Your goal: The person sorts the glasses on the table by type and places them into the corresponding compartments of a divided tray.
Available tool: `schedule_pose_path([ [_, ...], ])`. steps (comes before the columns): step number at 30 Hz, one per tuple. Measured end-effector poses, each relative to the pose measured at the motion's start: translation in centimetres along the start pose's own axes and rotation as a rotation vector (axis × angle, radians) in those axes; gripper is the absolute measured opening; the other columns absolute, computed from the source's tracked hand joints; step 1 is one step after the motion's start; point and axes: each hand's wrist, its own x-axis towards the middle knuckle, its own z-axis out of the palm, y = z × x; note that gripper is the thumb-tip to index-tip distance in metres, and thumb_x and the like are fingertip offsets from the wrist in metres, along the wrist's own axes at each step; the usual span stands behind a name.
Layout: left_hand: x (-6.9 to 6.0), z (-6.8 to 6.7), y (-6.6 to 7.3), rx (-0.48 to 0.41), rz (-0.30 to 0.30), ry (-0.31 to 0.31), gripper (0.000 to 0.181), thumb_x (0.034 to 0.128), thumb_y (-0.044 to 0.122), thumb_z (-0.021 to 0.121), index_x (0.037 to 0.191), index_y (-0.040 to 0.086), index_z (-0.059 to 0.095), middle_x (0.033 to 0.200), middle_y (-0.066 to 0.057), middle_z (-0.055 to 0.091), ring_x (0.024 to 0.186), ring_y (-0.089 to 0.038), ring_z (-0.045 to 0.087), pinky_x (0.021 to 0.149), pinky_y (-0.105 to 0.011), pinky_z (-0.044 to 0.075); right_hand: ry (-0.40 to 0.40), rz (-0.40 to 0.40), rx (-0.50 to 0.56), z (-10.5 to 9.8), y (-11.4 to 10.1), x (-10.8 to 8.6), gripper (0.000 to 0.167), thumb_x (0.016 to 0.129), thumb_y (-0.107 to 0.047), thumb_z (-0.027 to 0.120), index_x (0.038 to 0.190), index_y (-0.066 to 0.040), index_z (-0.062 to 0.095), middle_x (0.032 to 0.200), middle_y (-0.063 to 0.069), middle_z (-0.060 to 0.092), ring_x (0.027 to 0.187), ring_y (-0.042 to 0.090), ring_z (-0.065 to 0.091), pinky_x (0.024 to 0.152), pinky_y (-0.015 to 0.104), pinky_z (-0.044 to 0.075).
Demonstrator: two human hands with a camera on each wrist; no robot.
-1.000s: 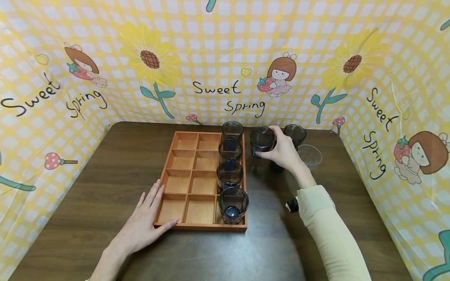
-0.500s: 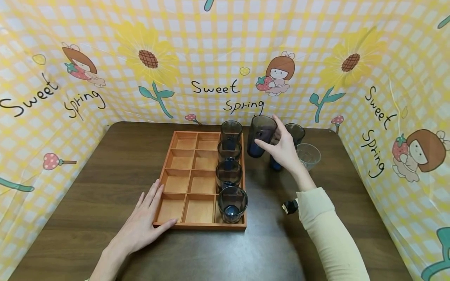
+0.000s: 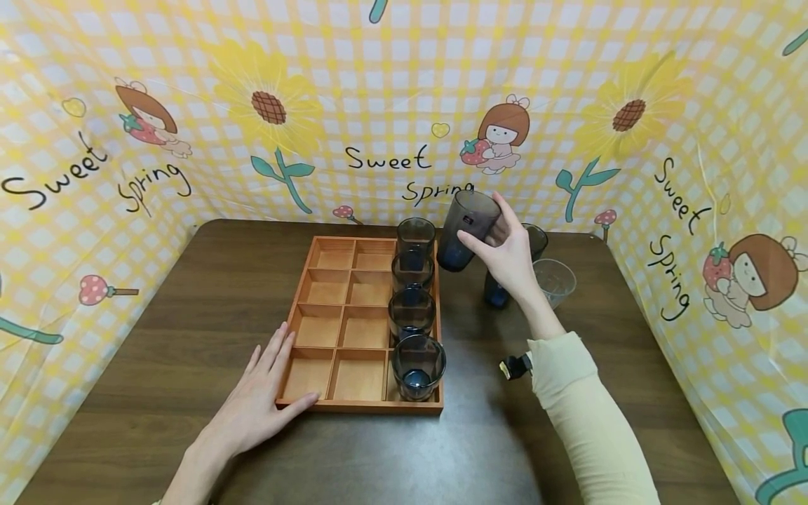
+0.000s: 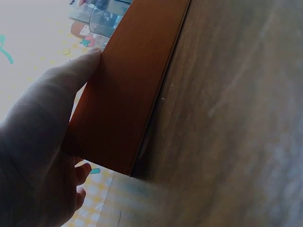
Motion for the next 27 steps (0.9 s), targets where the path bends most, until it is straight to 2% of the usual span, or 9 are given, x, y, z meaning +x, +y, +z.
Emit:
schedule_pose_path([
  [3, 0.1, 0.0, 0.0, 0.0, 0.004, 0.001, 0.118, 0.0977, 0.071, 0.07, 0.177, 0.007, 0.011, 0.188, -0.012, 0.005, 0.174, -0.035, 0.014, 0.138, -0.068, 0.016, 0.002, -0.006, -0.009, 0.3, -0.6, 0.3, 0.088, 0.101, -0.017, 0.08, 0.175, -0.023, 0.033, 0.178, 0.009, 0.04, 0.156, 0.033, 0.053, 0.129, 0.057, 0.043],
  [6, 0.1, 0.0, 0.1, -0.001, 0.007, 0.001, 0.118, 0.0979, 0.071, 0.07, 0.177, 0.006, 0.011, 0.188, -0.012, 0.004, 0.174, -0.035, 0.014, 0.138, -0.067, 0.016, -0.002, -0.015, -0.01, 0.8, -1.1, 0.8, 0.087, 0.1, -0.017, 0.081, 0.174, -0.024, 0.035, 0.168, 0.013, 0.052, 0.149, 0.033, 0.059, 0.127, 0.054, 0.046],
  [9, 0.1, 0.0, 0.0, -0.002, 0.009, 0.002, 0.118, 0.098, 0.071, 0.07, 0.177, 0.005, 0.012, 0.188, -0.013, 0.004, 0.174, -0.035, 0.015, 0.138, -0.067, 0.015, -0.014, -0.029, -0.005, 1.5, -1.6, 1.1, 0.086, 0.1, -0.017, 0.081, 0.173, -0.024, 0.037, 0.166, 0.015, 0.054, 0.148, 0.034, 0.06, 0.127, 0.053, 0.047],
  [14, 0.0, 0.1, -0.1, 0.002, 0.011, 0.004, 0.117, 0.0982, 0.07, 0.07, 0.177, 0.005, 0.013, 0.188, -0.013, 0.004, 0.174, -0.036, 0.016, 0.139, -0.065, 0.014, -0.032, -0.045, 0.019, 2.4, -2.2, 1.7, 0.084, 0.1, -0.015, 0.08, 0.173, -0.019, 0.038, 0.178, 0.012, 0.039, 0.155, 0.035, 0.054, 0.129, 0.055, 0.045],
  [21, 0.0, 0.1, -0.1, -0.002, 0.01, 0.011, 0.117, 0.0981, 0.07, 0.071, 0.177, 0.005, 0.013, 0.188, -0.012, 0.004, 0.174, -0.035, 0.016, 0.14, -0.064, 0.013, -0.025, -0.047, 0.062, 4.4, -3.1, 2.8, 0.082, 0.098, -0.01, 0.081, 0.17, -0.015, 0.041, 0.15, 0.025, 0.064, 0.139, 0.038, 0.066, 0.119, 0.046, 0.056],
  [24, 0.0, 0.2, -0.1, -0.003, 0.01, 0.009, 0.117, 0.0981, 0.07, 0.071, 0.177, 0.005, 0.014, 0.188, -0.013, 0.004, 0.174, -0.035, 0.016, 0.14, -0.063, 0.012, -0.019, -0.033, 0.058, 5.4, -3.2, 3.3, 0.082, 0.097, -0.012, 0.083, 0.168, -0.013, 0.042, 0.149, 0.024, 0.064, 0.137, 0.038, 0.067, 0.116, 0.045, 0.057],
  [27, -0.1, 0.1, -0.1, -0.005, 0.01, 0.004, 0.117, 0.0983, 0.07, 0.07, 0.177, 0.005, 0.013, 0.188, -0.013, 0.004, 0.174, -0.035, 0.016, 0.141, -0.062, 0.011, -0.022, -0.008, 0.052, 6.2, -3.3, 3.7, 0.083, 0.096, -0.015, 0.084, 0.167, -0.014, 0.041, 0.151, 0.024, 0.063, 0.138, 0.037, 0.067, 0.117, 0.048, 0.056],
])
